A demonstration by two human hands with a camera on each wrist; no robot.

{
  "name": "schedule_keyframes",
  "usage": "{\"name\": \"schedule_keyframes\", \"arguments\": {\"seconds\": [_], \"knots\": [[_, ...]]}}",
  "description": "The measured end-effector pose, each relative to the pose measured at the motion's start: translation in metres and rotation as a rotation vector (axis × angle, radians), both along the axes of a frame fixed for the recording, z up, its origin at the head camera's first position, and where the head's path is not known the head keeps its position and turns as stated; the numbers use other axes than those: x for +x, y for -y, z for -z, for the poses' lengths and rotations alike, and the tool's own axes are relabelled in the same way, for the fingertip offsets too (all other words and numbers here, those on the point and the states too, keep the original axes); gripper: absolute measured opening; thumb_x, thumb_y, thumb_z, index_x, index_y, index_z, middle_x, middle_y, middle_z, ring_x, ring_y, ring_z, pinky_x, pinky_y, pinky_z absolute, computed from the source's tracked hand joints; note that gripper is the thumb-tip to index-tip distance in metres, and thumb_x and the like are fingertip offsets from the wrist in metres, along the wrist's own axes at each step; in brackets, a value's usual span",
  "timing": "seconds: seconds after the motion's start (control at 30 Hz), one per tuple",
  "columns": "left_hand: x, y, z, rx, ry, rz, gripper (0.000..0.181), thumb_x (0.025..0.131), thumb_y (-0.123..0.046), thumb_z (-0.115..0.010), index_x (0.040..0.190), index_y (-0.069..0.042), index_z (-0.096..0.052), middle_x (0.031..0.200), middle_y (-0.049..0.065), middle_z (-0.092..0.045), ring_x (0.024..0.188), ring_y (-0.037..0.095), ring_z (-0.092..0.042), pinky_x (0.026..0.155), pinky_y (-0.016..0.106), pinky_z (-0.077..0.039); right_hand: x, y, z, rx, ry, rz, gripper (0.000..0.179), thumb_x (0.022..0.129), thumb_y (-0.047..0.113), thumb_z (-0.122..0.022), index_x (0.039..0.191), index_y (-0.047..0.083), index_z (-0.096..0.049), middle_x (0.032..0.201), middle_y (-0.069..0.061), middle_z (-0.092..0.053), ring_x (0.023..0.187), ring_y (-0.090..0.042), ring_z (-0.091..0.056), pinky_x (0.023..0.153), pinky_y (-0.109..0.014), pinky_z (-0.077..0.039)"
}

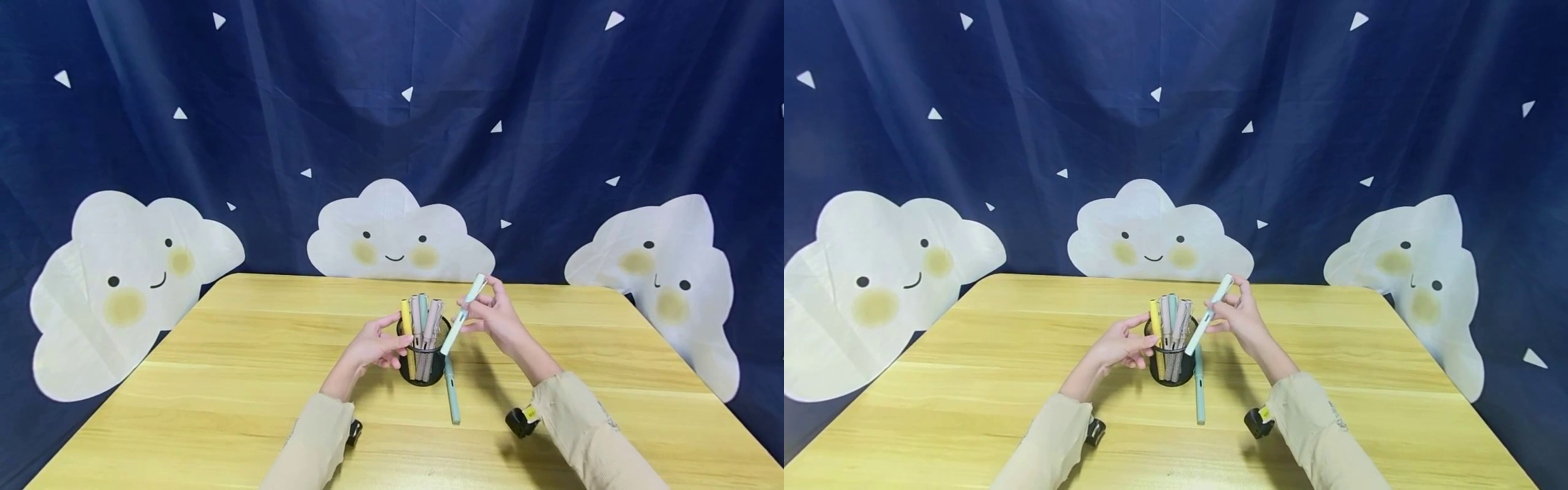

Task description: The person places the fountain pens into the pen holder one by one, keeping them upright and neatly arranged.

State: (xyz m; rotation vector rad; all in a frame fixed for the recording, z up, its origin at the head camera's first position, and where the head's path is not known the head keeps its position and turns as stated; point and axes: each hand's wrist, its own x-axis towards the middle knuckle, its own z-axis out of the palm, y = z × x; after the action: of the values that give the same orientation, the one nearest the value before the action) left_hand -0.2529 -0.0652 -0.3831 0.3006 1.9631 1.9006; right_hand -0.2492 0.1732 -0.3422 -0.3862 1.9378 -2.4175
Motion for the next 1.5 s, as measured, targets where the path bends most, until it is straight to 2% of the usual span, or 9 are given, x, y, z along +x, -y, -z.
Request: {"name": "schedule_keyframes", "arguments": {"seconds": [0.2, 0.4, 0.67, 0.77, 0.87, 0.97, 1.2, 1.37, 1.5], "knots": [[0.002, 0.0, -0.003, -0.003, -0.007, -0.003, 0.072, 0.082, -0.017, -0.065, 0.141, -0.011, -0.025, 0.075, 0.017, -0.063, 0.042, 0.01, -0.053, 0.039, 0.017, -0.04, 0.001, 0.003, -0.004, -0.087, -0.046, 0.084, 0.052, 0.085, -0.011, -0.046, 0.122, 0.019, -0.024, 0.075, -0.003, -0.059, 0.067, -0.019, -0.063, 0.06, -0.039, -0.054], [0.002, 0.0, -0.003, -0.005, -0.006, -0.004, 0.071, 0.082, -0.016, -0.065, 0.141, -0.011, -0.025, 0.078, 0.02, -0.063, 0.042, 0.01, -0.053, 0.038, 0.017, -0.04, 0.0, 0.005, -0.003, -0.077, -0.085, 0.149, 0.053, 0.086, -0.01, -0.049, 0.126, 0.017, -0.026, 0.076, -0.005, -0.056, 0.068, -0.021, -0.063, 0.061, -0.04, -0.053], [0.002, 0.0, -0.001, -0.006, -0.005, -0.003, 0.071, 0.082, -0.017, -0.065, 0.141, -0.012, -0.026, 0.07, 0.01, -0.063, 0.042, 0.01, -0.053, 0.038, 0.017, -0.04, -0.003, 0.007, 0.009, -0.05, -0.229, 0.146, 0.055, 0.084, -0.002, -0.056, 0.131, 0.01, -0.03, 0.082, -0.007, -0.051, 0.068, -0.015, -0.062, 0.059, -0.039, -0.053], [0.002, 0.0, -0.001, -0.007, -0.007, -0.006, 0.071, 0.082, -0.017, -0.066, 0.141, -0.012, -0.027, 0.071, 0.012, -0.063, 0.042, 0.01, -0.053, 0.038, 0.017, -0.04, -0.014, 0.002, 0.022, -0.056, -0.306, 0.116, 0.06, 0.081, 0.007, -0.063, 0.132, 0.01, -0.032, 0.084, -0.009, -0.051, 0.068, -0.017, -0.063, 0.058, -0.041, -0.053], [0.002, 0.0, -0.001, -0.007, -0.006, -0.007, 0.071, 0.082, -0.017, -0.066, 0.141, -0.012, -0.027, 0.071, 0.013, -0.063, 0.042, 0.01, -0.053, 0.038, 0.017, -0.04, -0.034, -0.007, 0.043, -0.094, -0.367, 0.065, 0.059, 0.08, 0.009, -0.066, 0.131, 0.011, -0.037, 0.085, -0.012, -0.054, 0.068, -0.022, -0.063, 0.056, -0.042, -0.053], [0.002, -0.001, -0.002, -0.006, -0.005, -0.006, 0.071, 0.082, -0.017, -0.065, 0.141, -0.012, -0.026, 0.072, 0.013, -0.063, 0.042, 0.01, -0.053, 0.038, 0.017, -0.04, -0.039, -0.007, 0.048, -0.085, -0.392, 0.067, 0.054, 0.08, 0.011, -0.067, 0.128, 0.01, -0.042, 0.085, -0.012, -0.055, 0.068, -0.023, -0.063, 0.055, -0.041, -0.053], [0.002, -0.001, -0.002, -0.006, -0.007, -0.003, 0.072, 0.081, -0.017, -0.066, 0.141, -0.011, -0.025, 0.071, 0.012, -0.063, 0.042, 0.01, -0.053, 0.038, 0.016, -0.039, -0.007, 0.012, 0.019, 0.045, -0.298, 0.178, 0.042, 0.084, 0.003, -0.059, 0.123, -0.002, -0.044, 0.081, -0.008, -0.052, 0.065, -0.014, -0.06, 0.056, -0.036, -0.053], [0.003, -0.001, -0.002, -0.006, -0.008, 0.001, 0.072, 0.082, -0.017, -0.065, 0.141, -0.011, -0.025, 0.069, 0.01, -0.063, 0.042, 0.01, -0.053, 0.038, 0.016, -0.039, -0.002, 0.016, 0.012, 0.09, -0.208, 0.204, 0.038, 0.085, -0.008, -0.054, 0.121, -0.008, -0.044, 0.08, -0.009, -0.053, 0.065, -0.014, -0.061, 0.059, -0.034, -0.054], [0.003, -0.001, -0.003, -0.003, -0.007, 0.002, 0.071, 0.083, -0.017, -0.064, 0.141, -0.011, -0.025, 0.069, 0.009, -0.063, 0.042, 0.01, -0.053, 0.038, 0.016, -0.039, -0.002, 0.016, 0.015, 0.112, -0.261, 0.191, 0.037, 0.085, -0.003, -0.057, 0.118, -0.013, -0.046, 0.078, -0.008, -0.056, 0.067, -0.014, -0.062, 0.059, -0.037, -0.053]]}}
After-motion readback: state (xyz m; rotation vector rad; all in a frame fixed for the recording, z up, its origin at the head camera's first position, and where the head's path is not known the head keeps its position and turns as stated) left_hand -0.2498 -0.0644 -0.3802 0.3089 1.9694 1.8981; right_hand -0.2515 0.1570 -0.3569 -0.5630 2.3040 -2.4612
